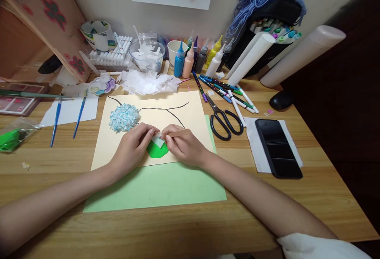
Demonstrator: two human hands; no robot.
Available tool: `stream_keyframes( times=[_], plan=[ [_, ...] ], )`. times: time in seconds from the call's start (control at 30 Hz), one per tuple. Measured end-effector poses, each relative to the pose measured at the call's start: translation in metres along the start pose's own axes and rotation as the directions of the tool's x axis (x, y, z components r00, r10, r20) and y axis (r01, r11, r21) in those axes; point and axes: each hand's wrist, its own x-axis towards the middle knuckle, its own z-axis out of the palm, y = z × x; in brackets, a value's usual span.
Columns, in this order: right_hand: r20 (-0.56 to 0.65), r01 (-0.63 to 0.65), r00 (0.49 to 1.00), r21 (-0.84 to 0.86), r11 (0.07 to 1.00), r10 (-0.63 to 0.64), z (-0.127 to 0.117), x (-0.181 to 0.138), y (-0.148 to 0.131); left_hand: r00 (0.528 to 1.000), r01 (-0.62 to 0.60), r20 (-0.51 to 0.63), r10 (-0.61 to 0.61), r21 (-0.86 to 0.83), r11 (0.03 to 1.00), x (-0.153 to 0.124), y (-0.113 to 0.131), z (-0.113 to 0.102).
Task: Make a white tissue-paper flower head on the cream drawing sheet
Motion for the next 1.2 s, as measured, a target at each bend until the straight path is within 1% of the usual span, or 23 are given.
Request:
stream_keyframes(
  times=[0.13,0.33,0.43,0.53,0.6,0.7,0.8,0.9,0.97,1.2],
  plan=[
    [-0.003,-0.017,1.0,-0.006,1.0,0.017,0.0002,0.0006,-0.0002,1.0,-0.004,0.002,0.004,0.005,1.0,-0.0001,-0.0005,0.0],
    [-0.007,-0.082,0.997,0.051,0.995,0.083,-0.0003,-0.0003,0.0002,1.0,-0.009,-0.001,0.009,0.012,1.0,-0.0007,-0.0017,0.0003],
    [-0.011,-0.167,0.986,0.091,0.982,0.169,0.0003,-0.0009,0.0008,1.0,-0.01,0.002,0.01,0.015,1.0,0.0,-0.001,0.0001],
    [-0.001,-0.272,0.961,0.17,0.947,0.276,0.0005,-0.0006,0.0018,1.0,-0.012,0.004,0.012,0.015,1.0,0.0007,-0.0001,-0.0001],
    [0.006,-0.297,0.953,0.22,0.929,0.303,0.0001,-0.0005,0.0026,1.0,-0.022,0.007,0.022,0.01,1.0,0.0005,0.0004,-0.0001],
    [-0.038,-0.254,0.962,0.249,0.934,0.272,-0.001,-0.0016,0.004,0.999,-0.041,0.01,0.041,0.002,0.999,-0.0007,0.0007,0.0002],
    [-0.093,-0.225,0.964,0.213,0.951,0.249,-0.0018,-0.0032,0.0049,0.999,-0.048,0.008,0.048,0.011,0.999,-0.0022,0.0012,0.0001],
    [-0.075,-0.226,0.968,0.159,0.961,0.24,-0.0022,-0.0034,0.0047,0.999,-0.05,0.002,0.05,0.018,0.999,-0.0027,0.0018,-0.0002],
    [-0.057,-0.206,0.975,0.131,0.97,0.215,-0.0022,-0.003,0.0043,0.999,-0.053,0.001,0.053,0.018,0.998,-0.0026,0.0019,-0.0003],
    [-0.031,-0.14,0.989,0.092,0.986,0.144,-0.0021,-0.0024,0.0033,0.999,-0.043,-0.002,0.043,0.005,0.999,-0.0009,0.0006,0.0009]
  ],
)
